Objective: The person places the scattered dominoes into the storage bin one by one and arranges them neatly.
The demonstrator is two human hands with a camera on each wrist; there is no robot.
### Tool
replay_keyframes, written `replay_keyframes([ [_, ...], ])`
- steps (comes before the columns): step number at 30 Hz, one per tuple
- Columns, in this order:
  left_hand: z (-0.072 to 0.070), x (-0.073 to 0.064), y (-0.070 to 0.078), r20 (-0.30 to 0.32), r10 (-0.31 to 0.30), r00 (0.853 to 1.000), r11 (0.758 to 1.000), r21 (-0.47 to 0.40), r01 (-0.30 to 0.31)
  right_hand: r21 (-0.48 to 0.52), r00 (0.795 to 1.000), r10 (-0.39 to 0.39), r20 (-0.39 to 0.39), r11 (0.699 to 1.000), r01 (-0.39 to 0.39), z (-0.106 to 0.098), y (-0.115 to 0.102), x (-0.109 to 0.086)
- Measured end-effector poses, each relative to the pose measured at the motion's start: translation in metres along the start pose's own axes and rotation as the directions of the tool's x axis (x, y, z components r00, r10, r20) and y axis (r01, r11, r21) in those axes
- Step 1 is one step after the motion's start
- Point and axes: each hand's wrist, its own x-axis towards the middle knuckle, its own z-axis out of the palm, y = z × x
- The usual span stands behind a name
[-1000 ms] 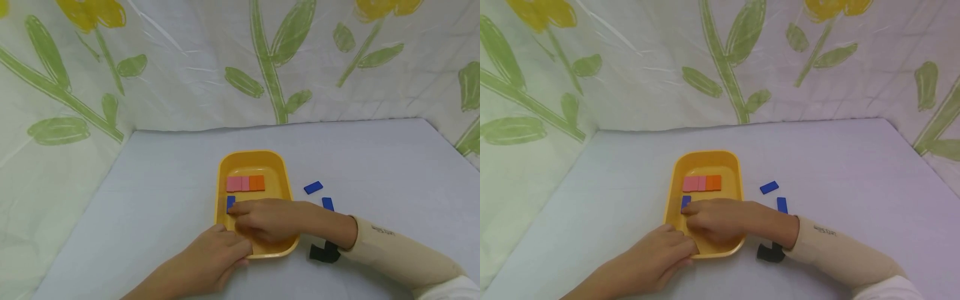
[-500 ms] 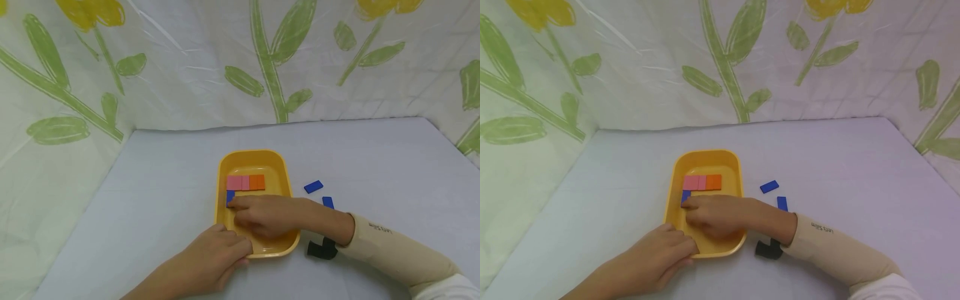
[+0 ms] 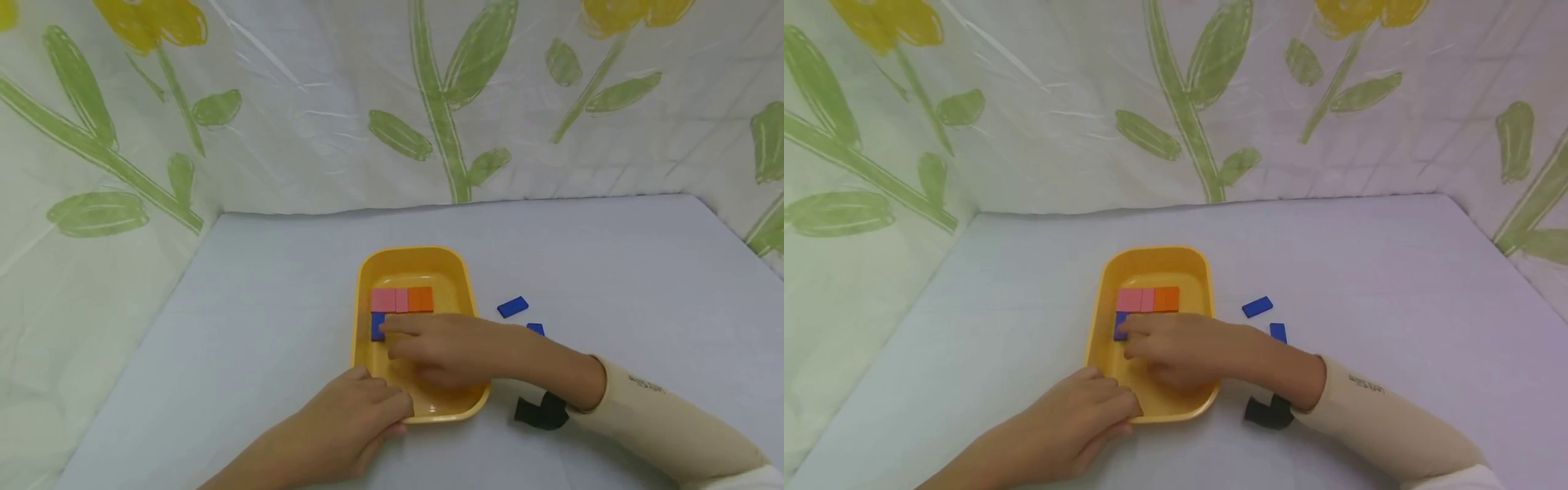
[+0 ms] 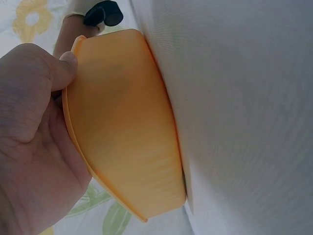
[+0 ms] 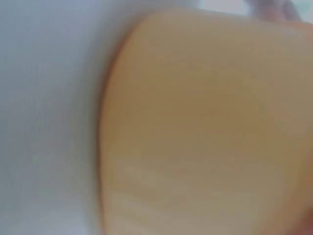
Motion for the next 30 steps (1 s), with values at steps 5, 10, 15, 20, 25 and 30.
replay_keyframes([
  [5,-0.002,0.001,0.000,0.096,-0.069,0.993,0.996,-0.052,0.074,0.018,0.985,0.147,-0.092,0.989,-0.146,-0.031,0.002,-0.028],
  [10,-0.003,0.001,0.000,0.091,-0.067,0.994,0.996,-0.049,0.071,-0.035,0.900,0.375,-0.224,0.919,-0.392,-0.061,0.007,-0.056],
  [15,-0.001,0.000,0.001,0.025,-0.026,0.999,1.000,-0.010,0.027,-0.075,0.728,0.657,-0.193,0.730,-0.679,-0.071,0.013,-0.077],
  [20,-0.001,-0.001,0.001,0.036,-0.036,0.999,0.999,-0.003,0.036,-0.094,0.603,0.796,-0.051,0.597,-0.797,-0.053,0.026,-0.087],
  [25,0.000,-0.001,0.001,0.004,-0.010,1.000,1.000,0.007,0.010,-0.085,0.581,0.813,0.011,0.580,-0.810,-0.033,0.037,-0.088],
  [30,0.001,-0.002,0.000,-0.003,-0.003,1.000,1.000,0.005,0.003,-0.076,0.589,0.806,0.059,0.592,-0.802,-0.026,0.042,-0.085],
])
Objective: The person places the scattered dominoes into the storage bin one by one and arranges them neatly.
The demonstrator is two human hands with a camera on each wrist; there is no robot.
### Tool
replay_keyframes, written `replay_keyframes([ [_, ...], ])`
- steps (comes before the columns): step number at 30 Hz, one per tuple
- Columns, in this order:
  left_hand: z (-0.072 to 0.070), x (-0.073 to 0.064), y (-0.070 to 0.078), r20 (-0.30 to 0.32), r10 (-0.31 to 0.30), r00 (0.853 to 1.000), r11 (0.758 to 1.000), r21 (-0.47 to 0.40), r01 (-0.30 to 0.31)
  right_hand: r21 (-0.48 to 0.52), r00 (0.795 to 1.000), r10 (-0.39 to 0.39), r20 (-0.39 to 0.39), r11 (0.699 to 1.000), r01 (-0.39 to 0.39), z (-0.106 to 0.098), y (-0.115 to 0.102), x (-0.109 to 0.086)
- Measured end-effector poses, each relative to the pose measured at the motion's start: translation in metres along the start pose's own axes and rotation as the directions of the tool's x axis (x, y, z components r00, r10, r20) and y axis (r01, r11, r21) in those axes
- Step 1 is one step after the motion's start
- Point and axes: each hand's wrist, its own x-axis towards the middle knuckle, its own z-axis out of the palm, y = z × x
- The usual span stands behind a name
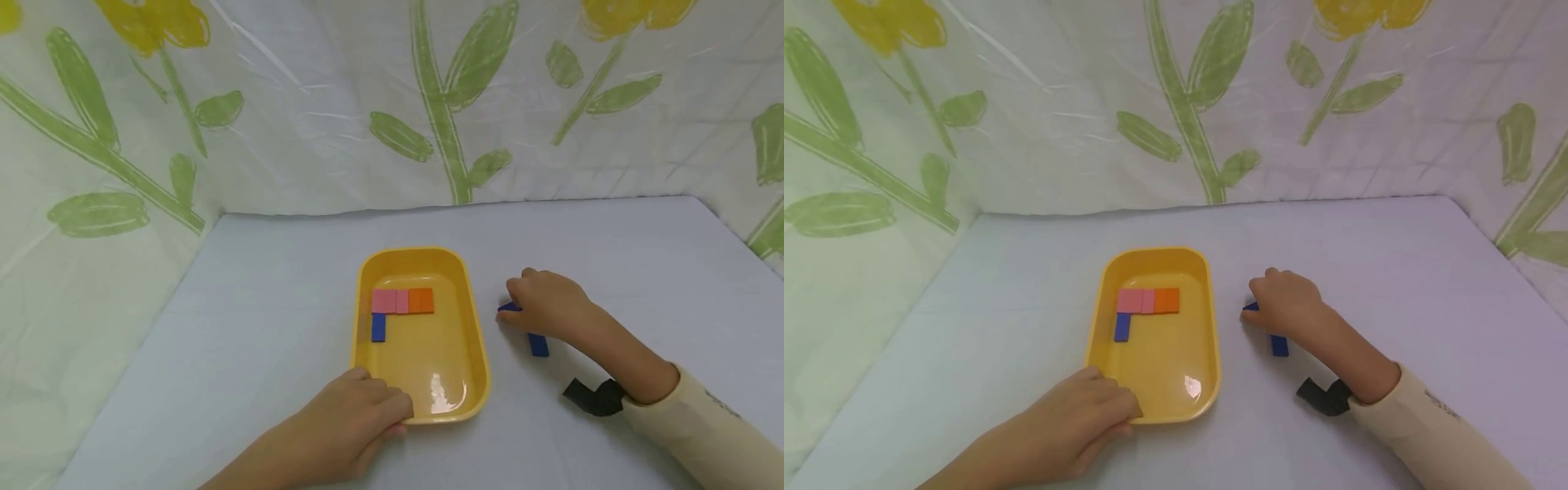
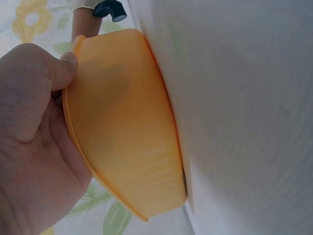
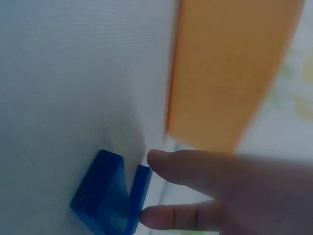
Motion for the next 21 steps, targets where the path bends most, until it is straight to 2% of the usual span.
replay_keyframes([
  [3,0.000,0.000,0.000,0.012,-0.010,1.000,1.000,-0.009,0.010,0.012,1.000,-0.005,0.023,1.000,0.005,0.001,0.001,0.001],
  [15,0.001,0.001,-0.001,-0.019,0.014,1.000,1.000,-0.005,-0.014,0.077,0.999,-0.038,0.021,0.996,0.036,-0.001,0.004,0.003],
  [21,0.000,0.000,0.000,-0.016,0.010,1.000,1.000,-0.009,-0.010,0.151,0.996,-0.086,-0.034,0.984,0.091,-0.013,0.001,-0.003],
])
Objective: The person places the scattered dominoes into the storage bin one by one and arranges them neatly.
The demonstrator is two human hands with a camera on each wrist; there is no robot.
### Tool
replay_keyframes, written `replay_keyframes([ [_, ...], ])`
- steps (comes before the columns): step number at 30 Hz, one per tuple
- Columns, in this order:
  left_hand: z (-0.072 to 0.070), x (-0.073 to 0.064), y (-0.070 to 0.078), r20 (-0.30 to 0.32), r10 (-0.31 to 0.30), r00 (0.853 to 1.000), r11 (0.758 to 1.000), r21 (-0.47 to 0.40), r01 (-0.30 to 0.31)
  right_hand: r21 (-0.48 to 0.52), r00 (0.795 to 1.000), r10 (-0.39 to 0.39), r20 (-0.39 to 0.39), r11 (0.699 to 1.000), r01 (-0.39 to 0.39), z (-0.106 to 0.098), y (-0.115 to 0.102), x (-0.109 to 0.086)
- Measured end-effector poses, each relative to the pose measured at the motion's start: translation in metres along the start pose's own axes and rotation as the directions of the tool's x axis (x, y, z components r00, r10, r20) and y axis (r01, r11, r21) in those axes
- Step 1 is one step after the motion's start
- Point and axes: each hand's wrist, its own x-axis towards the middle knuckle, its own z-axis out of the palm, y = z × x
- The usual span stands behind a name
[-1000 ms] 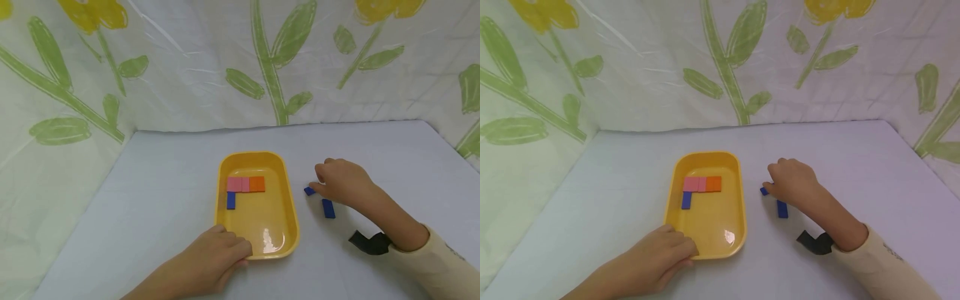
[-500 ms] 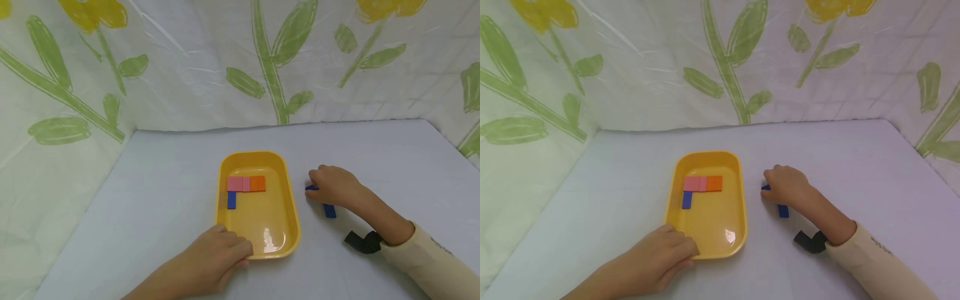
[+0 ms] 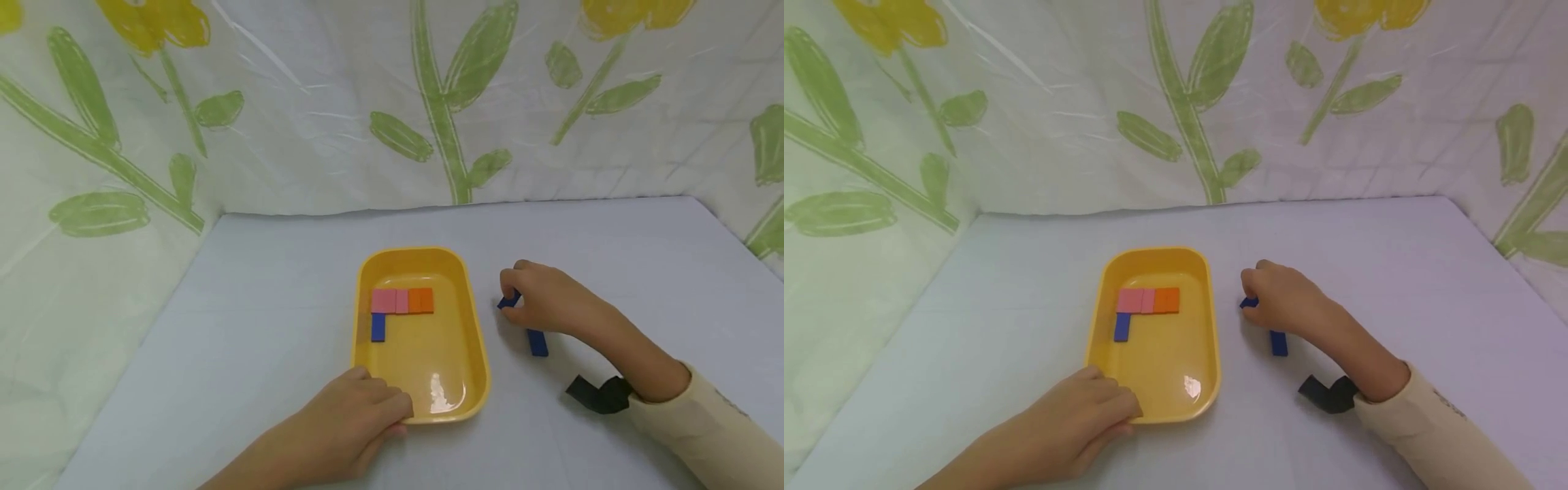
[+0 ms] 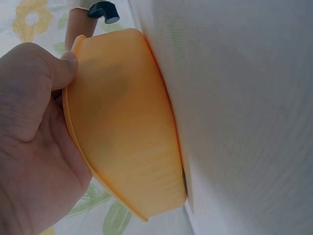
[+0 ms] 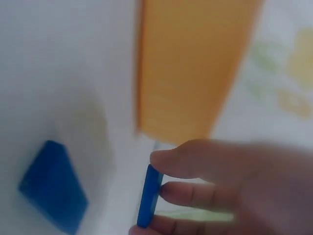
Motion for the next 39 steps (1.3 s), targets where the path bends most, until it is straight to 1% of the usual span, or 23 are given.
replay_keyframes([
  [4,-0.001,0.000,0.000,0.016,-0.016,1.000,1.000,-0.008,0.016,0.023,0.998,-0.045,-0.036,0.999,0.046,-0.009,-0.007,-0.005],
  [8,-0.002,0.000,0.001,0.040,-0.037,0.999,0.999,-0.015,0.038,0.025,0.992,-0.105,-0.075,0.994,0.107,-0.016,-0.016,-0.012],
  [13,-0.002,0.000,0.001,0.052,-0.050,0.997,0.999,-0.011,0.051,0.059,0.980,-0.181,-0.087,0.981,0.187,-0.021,-0.033,-0.018],
  [16,-0.004,0.000,0.001,0.077,-0.067,0.995,0.997,-0.019,0.068,0.052,0.959,-0.259,-0.115,0.962,0.266,-0.020,-0.044,-0.020],
  [20,-0.006,0.002,0.001,0.148,-0.103,0.984,0.992,-0.056,0.112,0.015,0.923,-0.358,-0.143,0.931,0.364,-0.015,-0.057,-0.018],
  [21,-0.006,0.003,0.001,0.164,-0.110,0.980,0.990,-0.064,0.122,0.007,0.917,-0.375,-0.137,0.925,0.380,-0.013,-0.061,-0.017],
  [23,-0.006,0.003,0.001,0.187,-0.118,0.975,0.988,-0.080,0.134,-0.005,0.913,-0.393,-0.107,0.919,0.395,-0.010,-0.069,-0.015],
  [27,-0.006,0.003,0.002,0.186,-0.114,0.976,0.988,-0.086,0.131,-0.015,0.909,-0.415,-0.032,0.910,0.415,-0.002,-0.083,-0.011],
  [33,-0.004,0.002,0.003,0.123,-0.079,0.989,0.994,-0.067,0.087,-0.028,0.897,-0.438,0.058,0.897,0.440,0.015,-0.098,-0.002],
  [39,-0.003,0.002,0.002,0.075,-0.056,0.996,0.997,-0.049,0.060,-0.047,0.889,-0.430,0.158,0.896,0.442,0.034,-0.108,0.012],
])
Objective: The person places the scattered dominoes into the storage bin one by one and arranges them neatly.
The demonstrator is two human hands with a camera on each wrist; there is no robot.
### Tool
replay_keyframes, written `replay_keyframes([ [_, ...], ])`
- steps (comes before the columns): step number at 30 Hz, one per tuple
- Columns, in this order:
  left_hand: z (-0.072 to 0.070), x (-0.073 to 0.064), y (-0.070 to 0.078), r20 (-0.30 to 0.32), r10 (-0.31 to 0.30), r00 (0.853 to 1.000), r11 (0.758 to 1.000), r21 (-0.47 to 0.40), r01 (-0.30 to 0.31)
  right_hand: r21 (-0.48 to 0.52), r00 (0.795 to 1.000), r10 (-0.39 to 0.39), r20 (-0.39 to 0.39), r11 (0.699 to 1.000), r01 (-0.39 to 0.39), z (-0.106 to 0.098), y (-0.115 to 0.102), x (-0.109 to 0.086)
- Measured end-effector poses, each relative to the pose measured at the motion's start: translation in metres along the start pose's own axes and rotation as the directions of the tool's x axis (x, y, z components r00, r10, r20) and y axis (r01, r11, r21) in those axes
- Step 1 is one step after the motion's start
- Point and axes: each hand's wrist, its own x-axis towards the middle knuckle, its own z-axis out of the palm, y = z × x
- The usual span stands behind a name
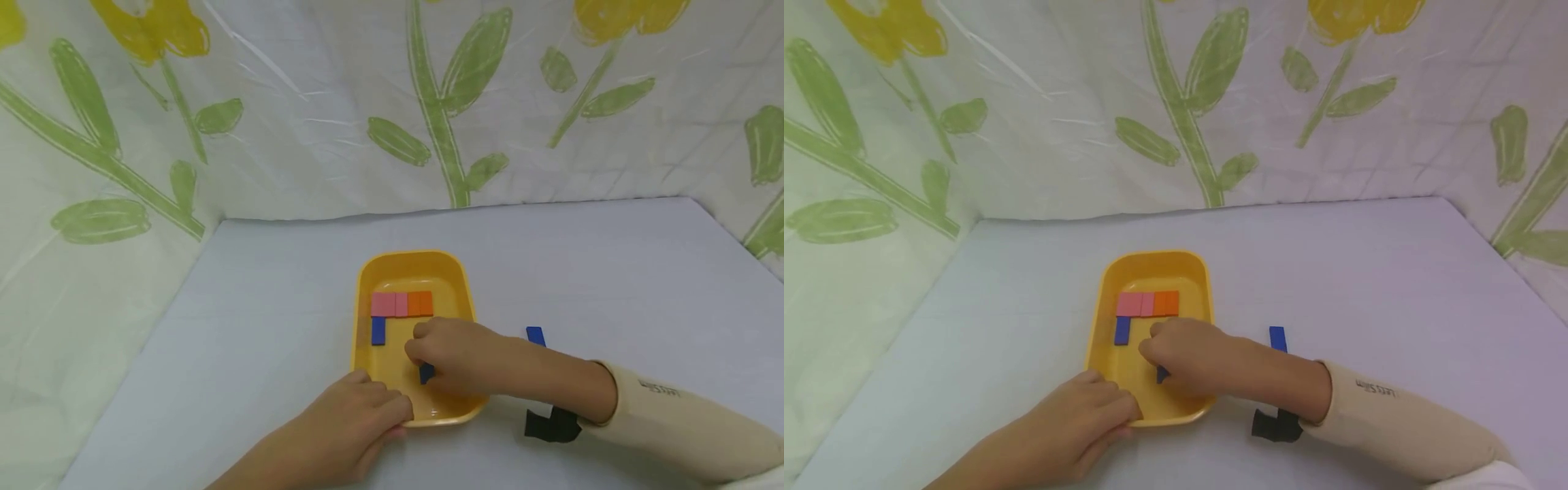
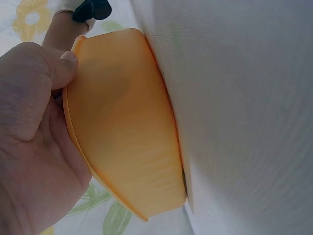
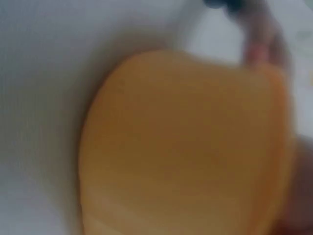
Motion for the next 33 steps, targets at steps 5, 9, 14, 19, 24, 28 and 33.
replay_keyframes([
  [5,0.003,0.000,0.000,-0.032,0.020,0.999,1.000,0.005,-0.020,-0.005,0.999,-0.009,0.044,1.000,0.010,0.007,-0.002,0.008],
  [9,0.004,-0.001,-0.001,-0.054,0.034,0.998,0.999,0.020,-0.033,-0.034,0.999,-0.027,0.027,0.999,0.028,0.011,-0.002,0.010],
  [14,0.005,-0.002,-0.001,-0.069,0.047,0.997,0.998,0.042,-0.044,-0.072,0.998,-0.062,-0.027,0.996,0.060,0.016,0.000,0.007],
  [19,0.006,-0.001,-0.002,-0.096,0.075,0.993,0.994,0.087,-0.067,-0.087,0.981,-0.173,-0.089,0.982,0.166,0.014,0.000,-0.008],
  [24,0.004,-0.001,-0.001,-0.057,0.038,0.998,0.998,0.058,-0.035,0.014,0.957,-0.287,-0.047,0.958,0.287,0.008,-0.001,-0.017],
  [28,0.003,-0.001,-0.001,-0.037,0.018,0.999,0.999,0.035,-0.017,0.057,0.954,-0.299,-0.008,0.952,0.299,0.007,0.002,-0.016],
  [33,0.003,-0.001,-0.002,-0.067,0.048,0.997,0.998,0.046,-0.045,0.076,0.951,-0.309,0.000,0.948,0.308,0.011,0.005,-0.011],
])
